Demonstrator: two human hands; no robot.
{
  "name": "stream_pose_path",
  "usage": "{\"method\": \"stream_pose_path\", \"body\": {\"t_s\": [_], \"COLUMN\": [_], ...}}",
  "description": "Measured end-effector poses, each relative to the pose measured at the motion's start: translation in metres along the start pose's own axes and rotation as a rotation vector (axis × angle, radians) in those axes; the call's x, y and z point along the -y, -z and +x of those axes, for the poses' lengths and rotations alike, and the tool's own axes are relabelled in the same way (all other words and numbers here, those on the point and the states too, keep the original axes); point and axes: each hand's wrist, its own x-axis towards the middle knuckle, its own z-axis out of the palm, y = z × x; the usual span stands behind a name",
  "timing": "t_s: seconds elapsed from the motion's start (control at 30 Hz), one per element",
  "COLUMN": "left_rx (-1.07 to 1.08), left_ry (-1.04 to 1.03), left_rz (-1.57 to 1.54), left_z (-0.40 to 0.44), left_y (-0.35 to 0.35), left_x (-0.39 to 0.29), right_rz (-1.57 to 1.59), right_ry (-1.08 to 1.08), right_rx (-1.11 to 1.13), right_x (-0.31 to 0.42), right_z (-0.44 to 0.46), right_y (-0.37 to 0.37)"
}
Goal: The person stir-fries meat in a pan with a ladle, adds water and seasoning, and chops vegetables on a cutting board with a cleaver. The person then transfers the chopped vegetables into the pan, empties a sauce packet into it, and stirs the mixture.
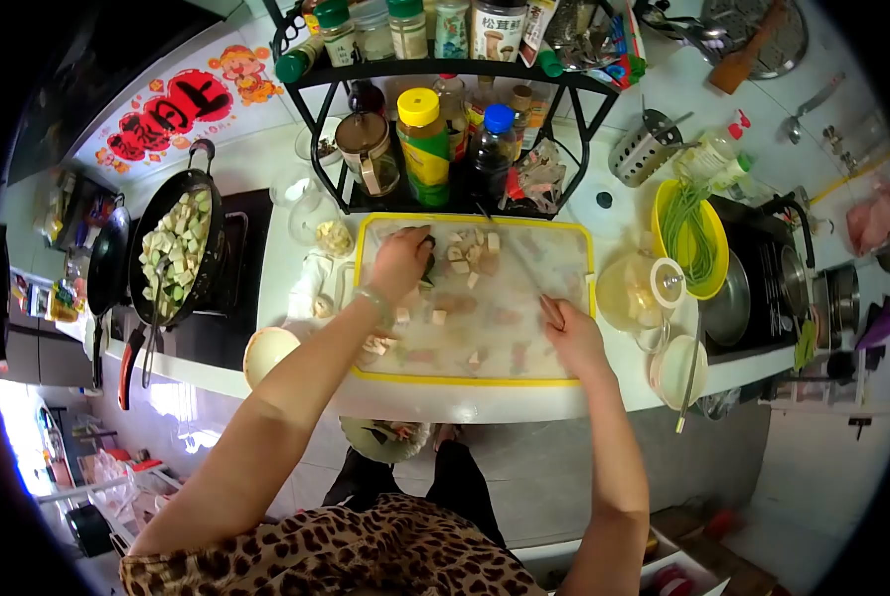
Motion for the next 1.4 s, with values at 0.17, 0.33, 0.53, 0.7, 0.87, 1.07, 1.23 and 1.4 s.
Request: {"method": "stream_pose_path", "body": {"t_s": [0.17,0.33,0.53,0.7,0.87,1.07,1.23,1.4], "left_rx": [0.07,-0.01,-0.217,-0.473,-0.464,-0.398,-0.345,-0.288], "left_ry": [0.083,-0.006,-0.026,0.275,0.197,0.158,0.157,0.029], "left_rz": [0.119,-0.033,-0.105,-0.02,0.038,-0.223,-0.412,-0.341], "left_z": [-0.016,-0.059,-0.113,-0.137,-0.113,-0.096,-0.101,-0.066], "left_y": [-0.017,-0.049,-0.011,0.009,-0.012,-0.048,-0.03,-0.007], "left_x": [-0.051,-0.075,-0.075,-0.026,-0.028,-0.055,-0.053,-0.032], "right_rz": [-0.043,-0.168,-0.232,-0.321,-0.279,-0.362,-0.122,1.038], "right_ry": [0.08,0.164,0.138,0.192,0.298,0.257,0.333,-0.472], "right_rx": [0.129,0.175,0.171,0.116,0.196,0.316,0.175,0.277], "right_x": [0.011,0.001,0.013,0.007,0.021,0.024,-0.017,-0.034], "right_z": [0.017,0.001,-0.014,0.029,0.043,0.019,-0.009,-0.058], "right_y": [0.004,0.017,0.032,0.026,0.016,0.026,0.035,0.02]}}
